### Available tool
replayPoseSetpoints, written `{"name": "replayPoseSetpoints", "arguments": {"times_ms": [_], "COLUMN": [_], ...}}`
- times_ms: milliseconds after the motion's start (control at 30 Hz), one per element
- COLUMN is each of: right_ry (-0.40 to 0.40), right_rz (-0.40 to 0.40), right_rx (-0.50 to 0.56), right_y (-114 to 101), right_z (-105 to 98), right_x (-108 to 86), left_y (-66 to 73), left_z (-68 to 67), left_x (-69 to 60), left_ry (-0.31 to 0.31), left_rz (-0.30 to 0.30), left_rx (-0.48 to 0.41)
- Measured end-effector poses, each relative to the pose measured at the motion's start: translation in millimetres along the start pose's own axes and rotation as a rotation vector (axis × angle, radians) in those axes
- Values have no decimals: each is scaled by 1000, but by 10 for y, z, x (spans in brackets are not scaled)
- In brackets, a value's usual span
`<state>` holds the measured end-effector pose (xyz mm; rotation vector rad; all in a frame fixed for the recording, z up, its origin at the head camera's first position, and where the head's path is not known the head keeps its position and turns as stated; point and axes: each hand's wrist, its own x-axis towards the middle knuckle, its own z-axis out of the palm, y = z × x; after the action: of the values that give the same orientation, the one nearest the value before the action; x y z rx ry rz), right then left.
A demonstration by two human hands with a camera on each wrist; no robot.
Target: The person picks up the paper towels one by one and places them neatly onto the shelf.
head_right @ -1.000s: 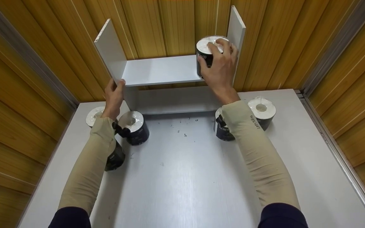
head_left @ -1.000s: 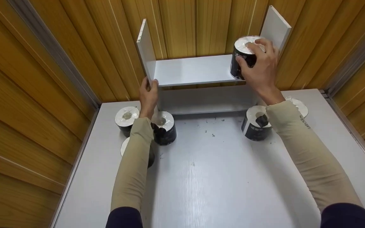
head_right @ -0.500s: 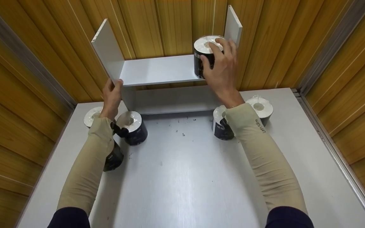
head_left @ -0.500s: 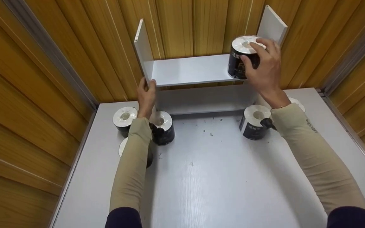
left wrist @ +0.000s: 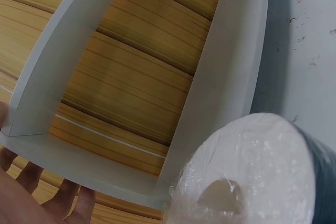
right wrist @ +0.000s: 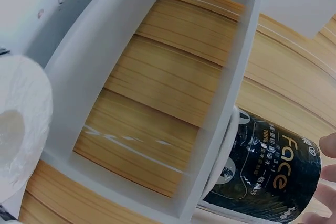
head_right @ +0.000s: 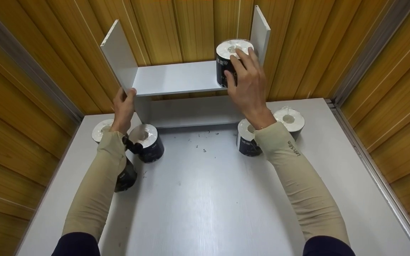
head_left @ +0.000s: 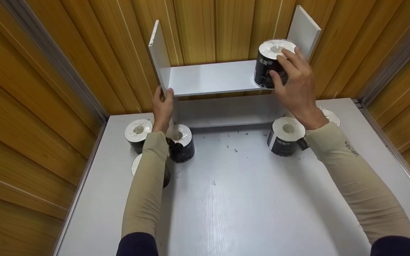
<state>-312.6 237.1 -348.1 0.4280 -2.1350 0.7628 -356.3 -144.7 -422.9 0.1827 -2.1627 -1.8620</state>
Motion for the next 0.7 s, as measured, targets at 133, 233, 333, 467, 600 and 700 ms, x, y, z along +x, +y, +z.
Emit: {"name": "replayPoseSetpoints", "arguments": {"times_ms": [133, 233, 333, 467, 600, 700], "right_ry": [0, -11, -39, -74, -83, -85], "right_rz": [-21, -21, -8, 20, 21, 4], "right_rx": [-30, -33, -35, -44, -35, -27], "right_y": [12, 18, 24, 34, 56, 79], "right_z": [2, 3, -3, -22, -28, -23], "right_x": [-31, -44, -52, -57, -56, -60], "left_y": [-11, -12, -13, -15, -18, -27], "left_z": [-1, 2, 0, -8, -19, -20], "left_x": [-10, -13, -11, -11, -13, -13], "left_ry": [2, 6, 8, 6, 16, 28], "left_rz": [-19, -21, -20, -25, -17, 18], "left_rx": [3, 6, 12, 18, 9, 3]}}
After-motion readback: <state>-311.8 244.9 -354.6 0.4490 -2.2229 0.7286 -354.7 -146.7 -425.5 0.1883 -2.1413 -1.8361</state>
